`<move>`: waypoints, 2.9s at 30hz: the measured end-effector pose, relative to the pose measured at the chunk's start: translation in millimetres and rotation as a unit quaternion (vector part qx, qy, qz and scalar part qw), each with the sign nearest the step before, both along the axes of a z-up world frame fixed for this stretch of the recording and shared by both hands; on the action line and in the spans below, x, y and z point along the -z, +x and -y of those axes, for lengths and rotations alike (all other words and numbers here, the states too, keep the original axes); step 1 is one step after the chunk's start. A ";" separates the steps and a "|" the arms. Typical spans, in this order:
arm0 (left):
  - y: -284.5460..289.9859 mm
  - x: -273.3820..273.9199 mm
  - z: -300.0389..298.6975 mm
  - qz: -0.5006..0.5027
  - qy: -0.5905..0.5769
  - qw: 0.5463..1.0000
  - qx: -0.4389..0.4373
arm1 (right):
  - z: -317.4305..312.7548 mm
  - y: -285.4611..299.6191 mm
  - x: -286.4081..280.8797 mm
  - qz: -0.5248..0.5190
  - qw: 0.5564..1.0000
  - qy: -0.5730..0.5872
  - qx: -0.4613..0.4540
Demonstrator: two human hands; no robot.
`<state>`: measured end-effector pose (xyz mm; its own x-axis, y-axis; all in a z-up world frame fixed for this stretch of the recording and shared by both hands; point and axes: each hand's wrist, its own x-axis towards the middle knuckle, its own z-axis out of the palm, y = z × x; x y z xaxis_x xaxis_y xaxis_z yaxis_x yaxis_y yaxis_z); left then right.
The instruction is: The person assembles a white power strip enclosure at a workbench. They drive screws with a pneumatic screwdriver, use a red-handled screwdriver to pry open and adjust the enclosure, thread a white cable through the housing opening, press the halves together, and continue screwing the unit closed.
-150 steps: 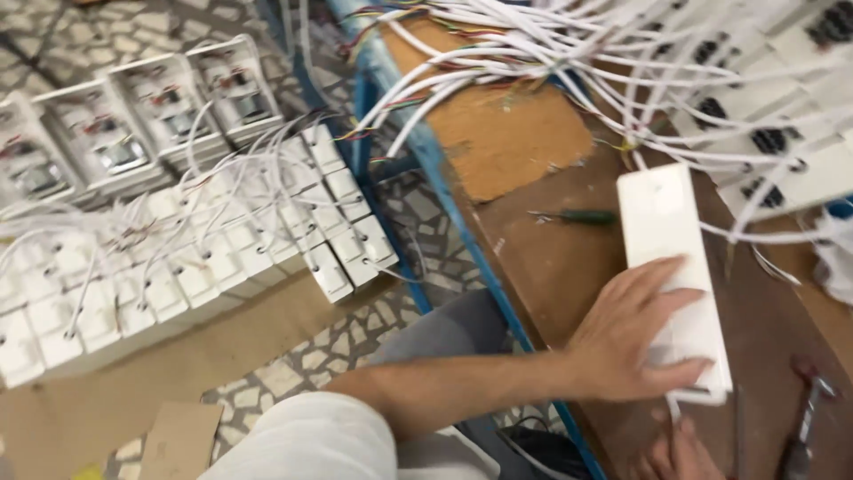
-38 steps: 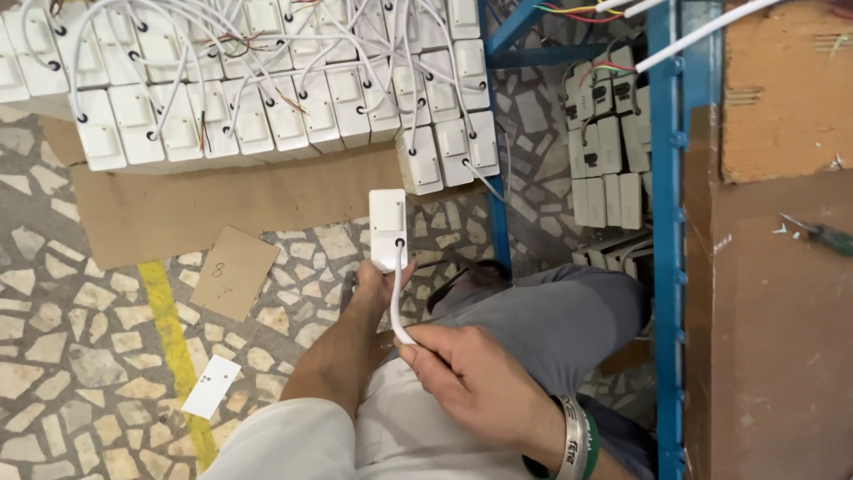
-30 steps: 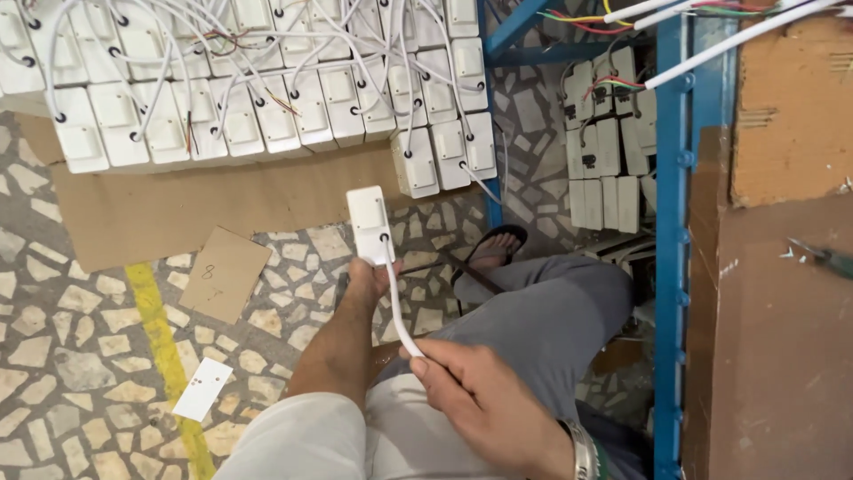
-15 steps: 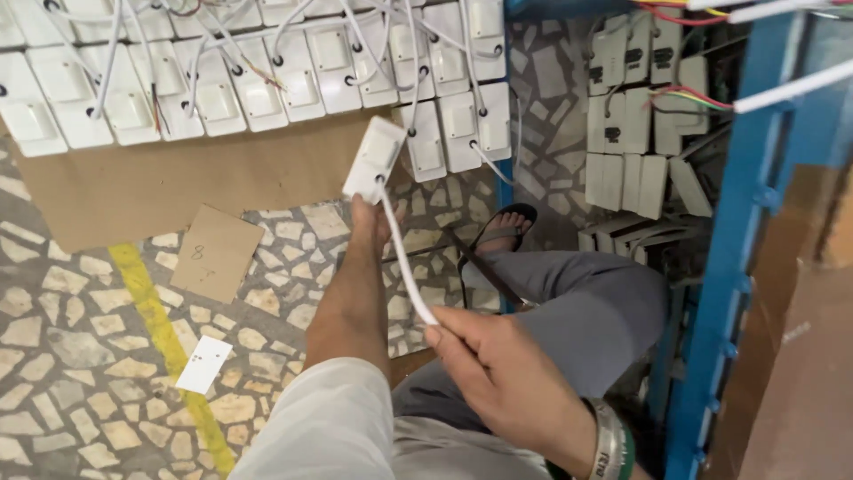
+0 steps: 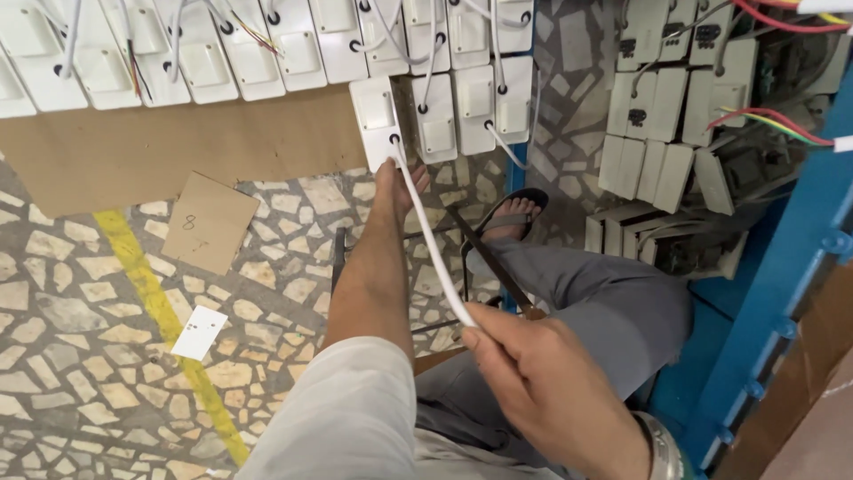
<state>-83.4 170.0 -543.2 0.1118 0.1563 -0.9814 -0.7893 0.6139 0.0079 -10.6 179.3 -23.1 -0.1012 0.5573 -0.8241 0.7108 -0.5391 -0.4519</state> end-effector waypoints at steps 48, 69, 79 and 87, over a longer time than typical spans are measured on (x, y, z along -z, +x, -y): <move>-23.5 41.2 -32.2 -0.097 0.118 0.947 0.283 | 110.6 130.3 27.4 0.022 0.949 -0.137 0.282; -89.9 -26.7 65.2 -0.280 0.202 0.683 0.644 | 108.3 120.5 -56.5 0.004 0.828 0.322 0.459; 25.7 -163.3 17.9 -0.230 0.441 0.364 0.788 | 380.0 183.8 40.7 0.116 0.627 0.384 0.668; 126.7 -360.0 3.0 -0.312 0.365 0.002 0.877 | 432.9 257.9 95.5 0.235 0.452 0.432 0.745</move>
